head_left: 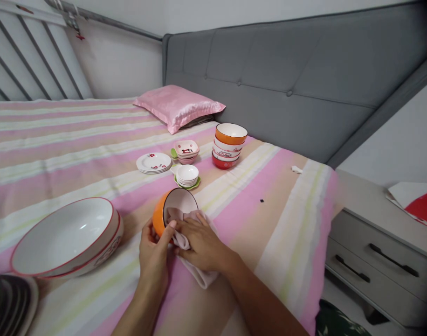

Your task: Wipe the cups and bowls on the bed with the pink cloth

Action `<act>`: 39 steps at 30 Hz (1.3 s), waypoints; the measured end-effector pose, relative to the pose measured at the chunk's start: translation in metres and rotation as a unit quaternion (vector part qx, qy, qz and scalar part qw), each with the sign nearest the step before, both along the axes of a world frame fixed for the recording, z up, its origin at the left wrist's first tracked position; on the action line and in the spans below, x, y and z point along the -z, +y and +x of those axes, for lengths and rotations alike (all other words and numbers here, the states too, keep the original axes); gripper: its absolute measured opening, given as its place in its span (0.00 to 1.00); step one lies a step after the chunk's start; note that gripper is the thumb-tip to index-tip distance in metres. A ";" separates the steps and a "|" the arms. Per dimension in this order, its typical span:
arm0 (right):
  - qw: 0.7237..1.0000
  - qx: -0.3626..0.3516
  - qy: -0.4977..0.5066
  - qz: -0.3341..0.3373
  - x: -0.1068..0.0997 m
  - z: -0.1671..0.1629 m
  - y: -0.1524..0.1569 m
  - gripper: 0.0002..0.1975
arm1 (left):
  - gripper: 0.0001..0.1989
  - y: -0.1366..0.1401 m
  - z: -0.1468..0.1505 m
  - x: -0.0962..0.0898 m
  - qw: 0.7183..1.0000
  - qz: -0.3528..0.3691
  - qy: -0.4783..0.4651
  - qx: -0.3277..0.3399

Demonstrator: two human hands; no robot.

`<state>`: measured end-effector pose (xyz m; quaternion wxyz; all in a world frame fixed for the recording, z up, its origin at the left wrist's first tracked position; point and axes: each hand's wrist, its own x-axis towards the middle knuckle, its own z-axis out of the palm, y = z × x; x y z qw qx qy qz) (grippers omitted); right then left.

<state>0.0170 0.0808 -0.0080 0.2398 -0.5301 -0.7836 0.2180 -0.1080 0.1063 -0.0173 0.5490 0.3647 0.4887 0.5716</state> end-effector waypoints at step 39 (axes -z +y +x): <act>1.000 0.000 0.002 0.002 0.000 0.000 0.001 0.23 | 0.25 -0.001 0.001 -0.004 1.000 -0.004 0.004 0.001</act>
